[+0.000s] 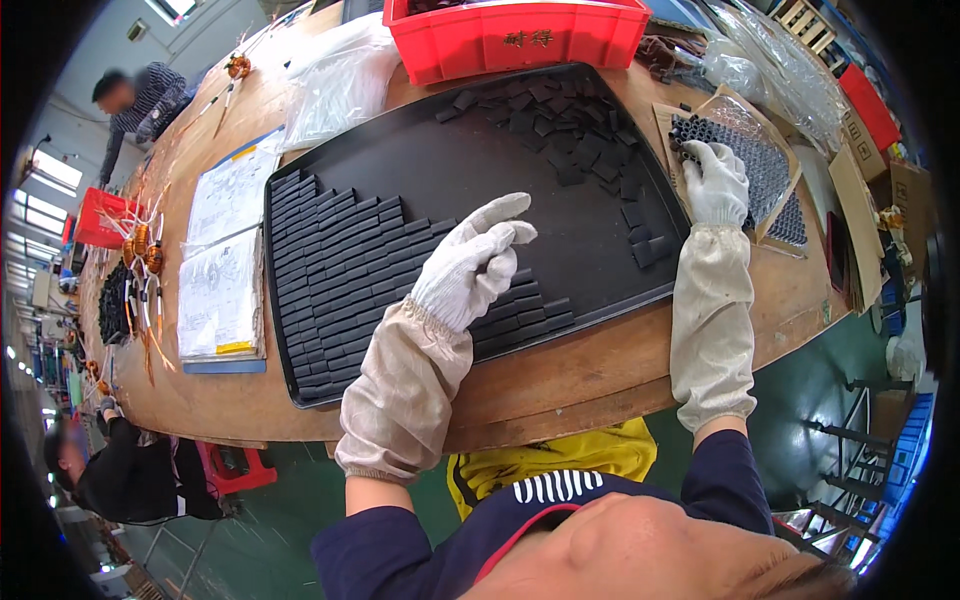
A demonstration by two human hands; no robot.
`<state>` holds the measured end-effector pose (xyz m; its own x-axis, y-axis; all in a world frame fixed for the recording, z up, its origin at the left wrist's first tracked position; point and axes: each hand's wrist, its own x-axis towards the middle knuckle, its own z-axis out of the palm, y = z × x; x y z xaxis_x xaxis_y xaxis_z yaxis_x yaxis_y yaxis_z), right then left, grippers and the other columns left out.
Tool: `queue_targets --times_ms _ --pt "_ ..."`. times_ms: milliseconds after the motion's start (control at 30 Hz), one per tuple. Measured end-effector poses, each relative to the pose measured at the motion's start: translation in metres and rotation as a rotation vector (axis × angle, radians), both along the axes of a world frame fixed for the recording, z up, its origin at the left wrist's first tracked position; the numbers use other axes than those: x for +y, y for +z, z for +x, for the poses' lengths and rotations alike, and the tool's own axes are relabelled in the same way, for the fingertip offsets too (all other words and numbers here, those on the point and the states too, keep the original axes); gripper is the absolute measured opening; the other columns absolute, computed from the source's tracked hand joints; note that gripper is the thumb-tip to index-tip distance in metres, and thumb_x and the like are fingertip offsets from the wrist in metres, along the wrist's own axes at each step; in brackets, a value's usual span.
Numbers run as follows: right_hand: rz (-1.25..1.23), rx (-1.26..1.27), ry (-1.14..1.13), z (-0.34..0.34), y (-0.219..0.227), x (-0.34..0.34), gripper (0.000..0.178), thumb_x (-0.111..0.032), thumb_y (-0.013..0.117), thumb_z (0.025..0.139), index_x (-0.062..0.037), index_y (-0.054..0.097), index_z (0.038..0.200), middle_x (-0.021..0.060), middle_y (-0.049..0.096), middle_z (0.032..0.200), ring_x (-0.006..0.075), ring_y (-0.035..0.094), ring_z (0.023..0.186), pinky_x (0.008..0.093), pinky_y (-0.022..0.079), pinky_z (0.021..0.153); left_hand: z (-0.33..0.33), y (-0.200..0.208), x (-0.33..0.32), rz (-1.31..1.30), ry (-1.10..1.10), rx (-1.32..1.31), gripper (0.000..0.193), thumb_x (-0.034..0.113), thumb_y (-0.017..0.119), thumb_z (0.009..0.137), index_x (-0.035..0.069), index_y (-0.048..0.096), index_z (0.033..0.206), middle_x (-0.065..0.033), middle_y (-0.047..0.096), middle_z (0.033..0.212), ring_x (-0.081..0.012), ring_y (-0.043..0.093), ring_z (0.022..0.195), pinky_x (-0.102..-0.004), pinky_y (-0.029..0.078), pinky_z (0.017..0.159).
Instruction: The person repeatedly picks small black plastic pieces from a tray and inserts them into cylindrical black tubes, then places the assembled units into a red bin. The process is continuous and repetitive, with the person handling each piece individually.
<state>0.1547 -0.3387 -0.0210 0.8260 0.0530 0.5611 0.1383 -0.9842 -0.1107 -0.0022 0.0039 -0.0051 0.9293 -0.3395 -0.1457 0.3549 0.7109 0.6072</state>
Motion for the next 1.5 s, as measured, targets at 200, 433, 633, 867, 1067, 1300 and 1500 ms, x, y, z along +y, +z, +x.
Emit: queue_targets --times_ms 200,433,633,867,1067,1300,1500 --pt "-0.053 0.066 -0.017 0.003 -0.005 -0.003 0.026 -0.026 0.072 0.085 -0.0238 0.070 0.111 0.0053 0.063 0.118 0.0306 0.056 0.115 0.0445 0.045 0.098 -0.004 0.013 -0.012 0.154 0.104 0.063 0.044 0.016 0.051 0.104 0.002 0.044 0.146 -0.0097 0.062 0.110 -0.0042 0.042 0.067 -0.0166 0.035 0.051" --pt "0.023 -0.083 0.019 0.009 -0.005 0.000 0.023 -0.024 0.074 0.085 -0.0153 0.069 0.106 0.0060 0.066 0.108 0.0296 0.061 0.105 0.0423 0.048 0.091 -0.001 0.003 -0.008 0.068 0.024 0.015 0.043 0.017 0.047 0.105 0.001 0.045 0.145 -0.0135 0.063 0.116 -0.0049 0.040 0.067 -0.0177 0.034 0.053" --pt "0.796 0.006 0.581 -0.026 0.007 0.061 0.018 -0.006 0.070 0.087 -0.0050 0.068 0.105 0.0071 0.069 0.096 0.0142 0.066 0.079 0.0278 0.054 0.075 -0.002 0.001 -0.007 0.186 0.050 -0.057 0.045 0.028 0.042 0.108 0.001 0.045 0.145 -0.0149 0.065 0.112 -0.0046 0.039 0.065 -0.0180 0.034 0.052" --pt "0.776 0.447 0.984 -0.104 0.044 0.125 0.034 -0.002 0.071 0.081 -0.0067 0.070 0.115 0.0084 0.067 0.084 0.0171 0.064 0.074 0.0298 0.052 0.068 -0.013 0.027 -0.021 0.731 0.039 -0.111 0.058 0.046 0.038 0.108 0.003 0.043 0.147 -0.0026 0.060 0.081 -0.0033 0.042 0.058 -0.0188 0.035 0.049" --pt "0.395 0.093 1.048 -0.098 0.026 0.129 0.025 -0.008 0.079 0.070 -0.0143 0.071 0.093 0.0031 0.062 0.079 0.0271 0.062 0.077 0.0398 0.049 0.072 -0.011 0.014 -0.020 0.847 -0.019 -0.241 0.064 0.051 0.045 0.104 0.004 0.042 0.147 -0.0008 0.058 0.080 -0.0029 0.044 0.058 -0.0192 0.040 0.051" --pt "0.177 -0.262 0.946 -0.092 0.030 0.118 0.035 -0.008 0.078 0.066 -0.0207 0.069 0.097 -0.0004 0.058 0.089 0.0233 0.059 0.083 0.0391 0.048 0.074 -0.007 0.020 -0.020 0.861 0.037 -0.145 0.043 0.038 0.063 0.099 0.006 0.058 0.129 -0.0029 0.068 0.107 -0.0063 0.060 0.090 -0.0182 0.047 0.054" --pt "0.032 -0.354 0.957 -0.091 0.028 0.118 0.039 -0.013 0.074 0.064 -0.0235 0.066 0.101 -0.0004 0.054 0.093 0.0239 0.056 0.086 0.0384 0.047 0.077 -0.006 0.022 -0.021 0.930 0.044 -0.141 0.043 0.035 0.065 0.097 0.007 0.059 0.129 -0.0022 0.067 0.108 -0.0060 0.061 0.090 -0.0199 0.049 0.059"
